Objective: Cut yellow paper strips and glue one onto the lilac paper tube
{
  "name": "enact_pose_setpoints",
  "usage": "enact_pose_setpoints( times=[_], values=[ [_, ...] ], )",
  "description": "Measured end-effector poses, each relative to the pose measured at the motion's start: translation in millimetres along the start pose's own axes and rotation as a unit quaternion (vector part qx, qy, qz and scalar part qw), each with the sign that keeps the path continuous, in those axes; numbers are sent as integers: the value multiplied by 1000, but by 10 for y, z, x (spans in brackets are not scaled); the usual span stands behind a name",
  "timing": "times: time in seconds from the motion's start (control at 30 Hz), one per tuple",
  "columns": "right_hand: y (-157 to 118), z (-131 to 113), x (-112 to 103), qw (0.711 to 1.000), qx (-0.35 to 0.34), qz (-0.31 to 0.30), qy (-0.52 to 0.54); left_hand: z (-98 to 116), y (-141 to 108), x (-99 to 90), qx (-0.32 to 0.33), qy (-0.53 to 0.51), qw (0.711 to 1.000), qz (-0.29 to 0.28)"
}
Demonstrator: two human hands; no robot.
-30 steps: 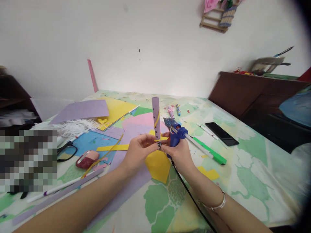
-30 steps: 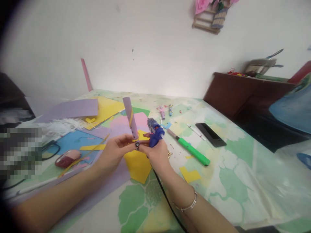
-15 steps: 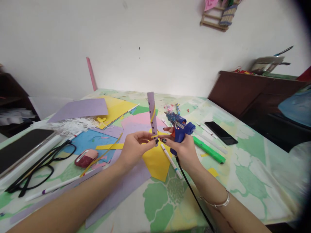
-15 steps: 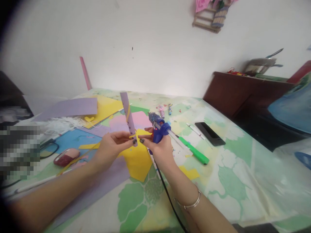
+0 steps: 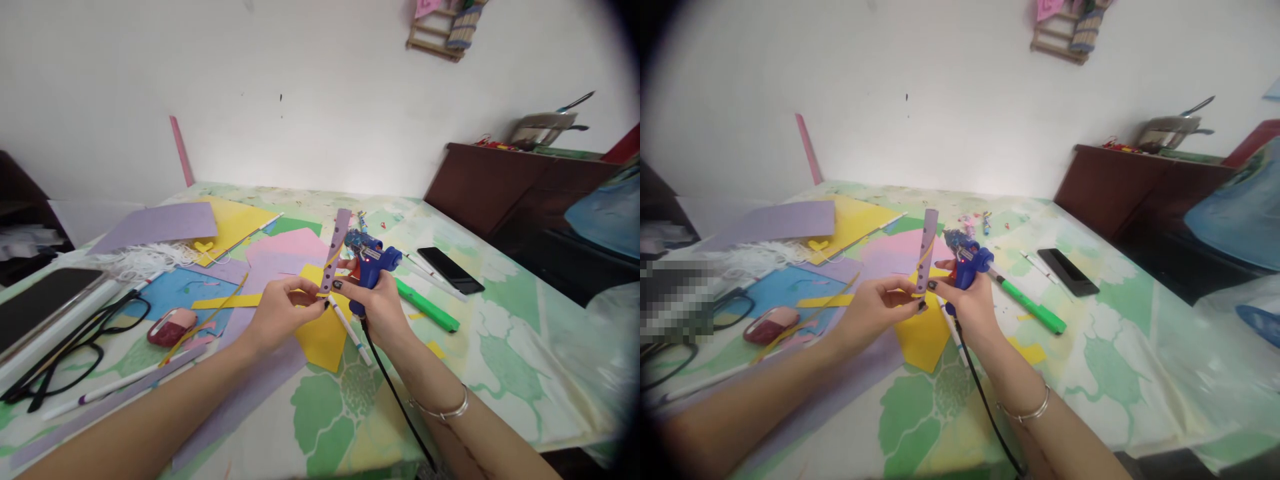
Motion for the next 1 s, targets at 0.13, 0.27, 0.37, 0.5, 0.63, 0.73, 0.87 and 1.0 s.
enact_pose_setpoints(
  times=[0.13,0.27,0.37,0.5,0.63,0.73,0.87,1.0],
  values=[
    [-1,6,2,1000,2,1,16,1,-4,25,-4,-1,1000,-12],
    [0,12,-29,1000,-1,11,4,-22,-7,38,-19,-10,1000,-13],
    [1,9,-46,1000,0,15,-6,-37,-6,41,-21,-12,1000,-18],
    [8,-6,-58,1000,-4,24,0,-55,-4,36,-24,-11,999,-21],
    [16,-14,-55,1000,-14,24,6,-60,2,34,-26,-13,999,-21],
    [17,2,-68,1000,-15,28,-1,-58,5,27,-23,-16,999,-19],
    [20,16,-80,999,-20,27,-13,-58,8,27,-21,-22,999,-20],
    [22,9,-90,999,-20,37,-9,-72,20,33,-27,-35,999,-21]
  ],
)
Point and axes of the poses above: each hand's wrist, its own y-axis towards the middle knuckle, its own x-axis out of the palm, z = x × y, the point moved 7 cm from there along y, towards the middle knuckle, and after that the axes turned 12 degrees about -y, right-handed, at the moved point
